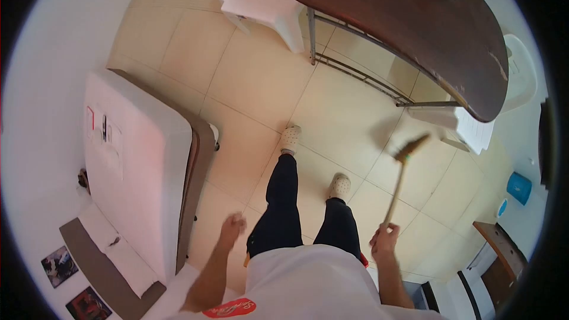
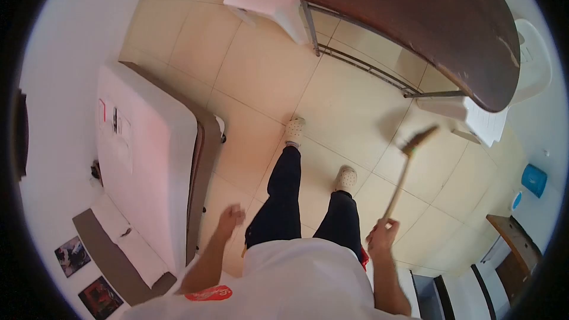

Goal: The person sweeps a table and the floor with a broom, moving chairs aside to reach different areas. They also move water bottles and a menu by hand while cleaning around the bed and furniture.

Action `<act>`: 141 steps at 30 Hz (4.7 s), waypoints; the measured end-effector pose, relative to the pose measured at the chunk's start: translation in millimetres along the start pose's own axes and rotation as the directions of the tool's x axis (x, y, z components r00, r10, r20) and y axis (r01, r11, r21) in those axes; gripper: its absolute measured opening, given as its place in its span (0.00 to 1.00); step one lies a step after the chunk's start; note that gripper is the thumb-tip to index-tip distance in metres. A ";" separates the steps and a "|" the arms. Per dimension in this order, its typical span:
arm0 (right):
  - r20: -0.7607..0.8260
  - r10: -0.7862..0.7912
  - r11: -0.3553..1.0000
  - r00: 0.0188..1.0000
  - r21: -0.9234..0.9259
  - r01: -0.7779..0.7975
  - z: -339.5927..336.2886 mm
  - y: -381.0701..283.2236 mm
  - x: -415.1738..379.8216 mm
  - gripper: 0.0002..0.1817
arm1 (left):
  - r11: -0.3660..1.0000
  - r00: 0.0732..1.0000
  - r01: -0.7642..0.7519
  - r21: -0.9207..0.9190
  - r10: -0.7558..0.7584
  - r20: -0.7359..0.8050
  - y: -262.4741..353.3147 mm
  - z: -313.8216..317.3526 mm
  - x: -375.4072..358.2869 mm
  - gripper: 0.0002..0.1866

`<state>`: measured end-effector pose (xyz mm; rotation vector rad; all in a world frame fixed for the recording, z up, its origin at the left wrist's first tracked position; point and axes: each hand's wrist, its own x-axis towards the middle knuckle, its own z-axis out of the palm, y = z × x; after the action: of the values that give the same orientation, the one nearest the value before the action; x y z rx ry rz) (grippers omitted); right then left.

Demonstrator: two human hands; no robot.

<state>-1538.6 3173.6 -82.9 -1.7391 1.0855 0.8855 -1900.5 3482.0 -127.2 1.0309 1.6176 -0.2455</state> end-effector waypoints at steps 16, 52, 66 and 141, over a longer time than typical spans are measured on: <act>0.724 0.071 0.979 0.686 -0.183 0.091 482.4 -84.4 13.9 0.15 | 0.677 0.882 0.045 -0.734 0.319 0.348 589.1 160.3 393.6 0.45; -0.006 0.141 0.946 0.990 0.296 -0.133 45.7 -22.1 192.3 0.12 | 0.280 0.777 -0.615 0.737 0.371 0.508 397.7 -12.8 289.9 0.34; 0.598 0.093 0.862 0.796 0.352 -0.365 4.3 -2.0 56.7 0.14 | 0.487 0.873 -0.421 0.765 -0.012 0.488 205.6 212.9 16.8 0.28; 0.390 -0.299 0.790 0.871 -0.410 0.455 -550.9 -516.9 489.0 0.13 | 0.708 0.928 0.371 -0.601 -0.250 0.278 37.9 810.4 -89.1 0.27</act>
<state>-819.2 2638.5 -158.9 -2.0450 0.2779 1.1853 -1316.4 2940.8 -306.0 0.1848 1.5343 0.0126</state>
